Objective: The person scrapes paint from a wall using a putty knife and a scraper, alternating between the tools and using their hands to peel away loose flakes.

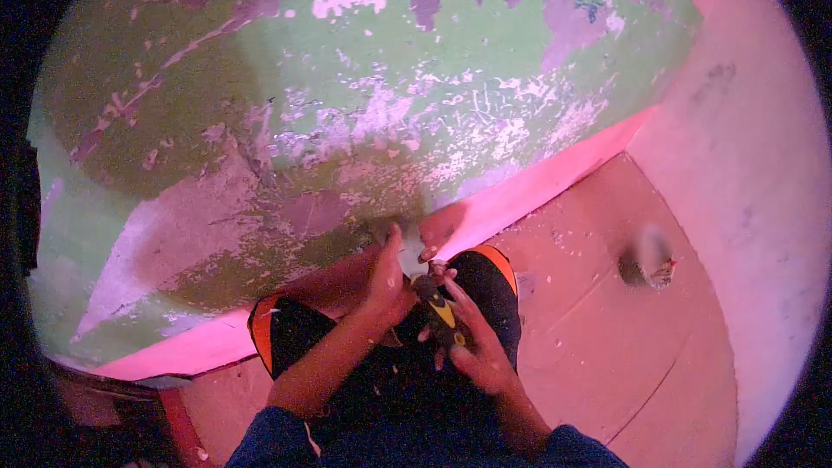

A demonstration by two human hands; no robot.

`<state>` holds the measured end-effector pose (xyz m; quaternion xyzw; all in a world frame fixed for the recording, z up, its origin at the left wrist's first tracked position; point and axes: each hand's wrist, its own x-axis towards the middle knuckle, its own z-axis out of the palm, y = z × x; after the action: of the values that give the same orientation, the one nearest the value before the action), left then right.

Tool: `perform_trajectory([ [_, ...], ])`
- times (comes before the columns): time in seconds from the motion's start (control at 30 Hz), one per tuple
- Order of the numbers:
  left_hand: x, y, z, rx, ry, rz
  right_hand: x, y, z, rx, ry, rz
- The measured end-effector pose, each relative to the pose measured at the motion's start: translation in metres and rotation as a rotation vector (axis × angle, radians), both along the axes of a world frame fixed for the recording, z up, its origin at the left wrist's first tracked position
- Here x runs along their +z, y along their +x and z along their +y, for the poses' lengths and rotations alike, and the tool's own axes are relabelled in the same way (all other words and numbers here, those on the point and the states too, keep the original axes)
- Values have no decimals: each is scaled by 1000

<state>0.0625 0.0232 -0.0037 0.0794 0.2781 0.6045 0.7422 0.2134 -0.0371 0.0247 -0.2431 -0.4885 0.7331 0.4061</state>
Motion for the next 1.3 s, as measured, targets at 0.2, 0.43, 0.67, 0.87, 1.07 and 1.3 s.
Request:
perform_trajectory([
  [0.2,-3,25,-14,-32,-5,-226,-23,15,21,-410,943,-415],
  [0.43,36,-6,-17,-460,251,361,77,5,86,-533,477,506],
  [0.67,92,-57,-33,-185,374,1200,209,-10,92,-907,1106,750],
  [0.87,79,-60,-27,-75,421,1426,205,-13,107,-727,932,755],
  [1.07,81,-60,-27,160,454,1351,202,-64,106,-728,887,530],
  [1.3,82,-58,-26,279,415,1320,197,-45,105,-778,913,697],
])
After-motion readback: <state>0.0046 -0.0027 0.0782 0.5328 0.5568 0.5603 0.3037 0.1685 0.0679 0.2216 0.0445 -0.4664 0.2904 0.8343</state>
